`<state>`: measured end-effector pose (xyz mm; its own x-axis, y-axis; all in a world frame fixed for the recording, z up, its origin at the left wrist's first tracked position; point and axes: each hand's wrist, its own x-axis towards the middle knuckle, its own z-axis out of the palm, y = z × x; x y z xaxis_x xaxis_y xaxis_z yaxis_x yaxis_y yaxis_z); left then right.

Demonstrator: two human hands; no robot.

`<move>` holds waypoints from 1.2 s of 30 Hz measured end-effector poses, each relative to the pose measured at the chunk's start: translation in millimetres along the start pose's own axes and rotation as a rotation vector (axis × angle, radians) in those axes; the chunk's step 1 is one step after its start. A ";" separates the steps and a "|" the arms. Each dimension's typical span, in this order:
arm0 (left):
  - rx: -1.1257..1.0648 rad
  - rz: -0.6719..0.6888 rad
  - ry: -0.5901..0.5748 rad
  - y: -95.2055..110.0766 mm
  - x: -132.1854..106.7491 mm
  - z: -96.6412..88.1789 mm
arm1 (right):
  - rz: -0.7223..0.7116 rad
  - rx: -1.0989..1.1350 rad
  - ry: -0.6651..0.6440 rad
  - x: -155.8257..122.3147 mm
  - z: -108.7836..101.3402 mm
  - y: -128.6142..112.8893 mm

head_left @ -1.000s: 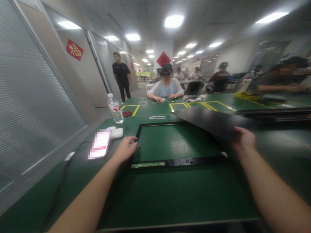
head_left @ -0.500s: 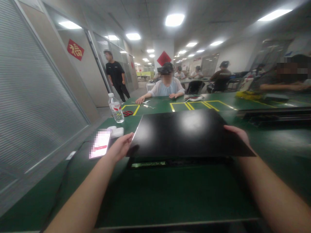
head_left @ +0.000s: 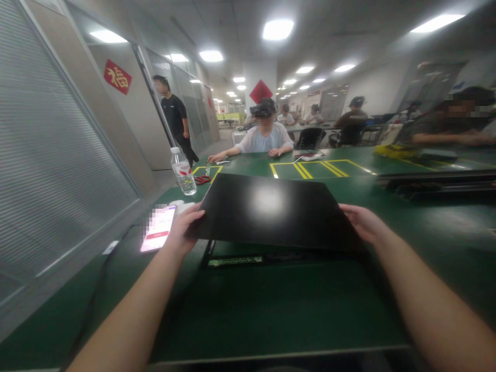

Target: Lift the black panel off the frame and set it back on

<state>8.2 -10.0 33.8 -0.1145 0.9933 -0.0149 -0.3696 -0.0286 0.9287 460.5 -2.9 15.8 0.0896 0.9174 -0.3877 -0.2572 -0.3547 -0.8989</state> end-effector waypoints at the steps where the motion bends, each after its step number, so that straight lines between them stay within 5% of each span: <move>1: -0.004 0.017 0.010 0.2 -0.1 0.4 | -0.026 0.041 0.034 2.6 -2.1 -0.2; 5: -0.005 0.046 0.043 -1.4 2.0 -0.4 | -0.111 0.153 0.119 8.1 -5.5 -0.5; 14: -0.023 0.078 0.124 -7.5 8.2 -7.5 | -0.218 0.171 0.041 6.7 4.8 8.3; 36: 0.015 -0.008 0.090 -15.9 7.8 -2.4 | -0.150 0.076 0.082 5.2 -4.4 4.0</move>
<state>11.0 -2.1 18.0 -0.1940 0.9795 -0.0547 -0.3572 -0.0186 0.9338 464.2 -0.3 9.3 0.2095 0.9402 -0.2684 -0.3065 -0.1975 -0.9311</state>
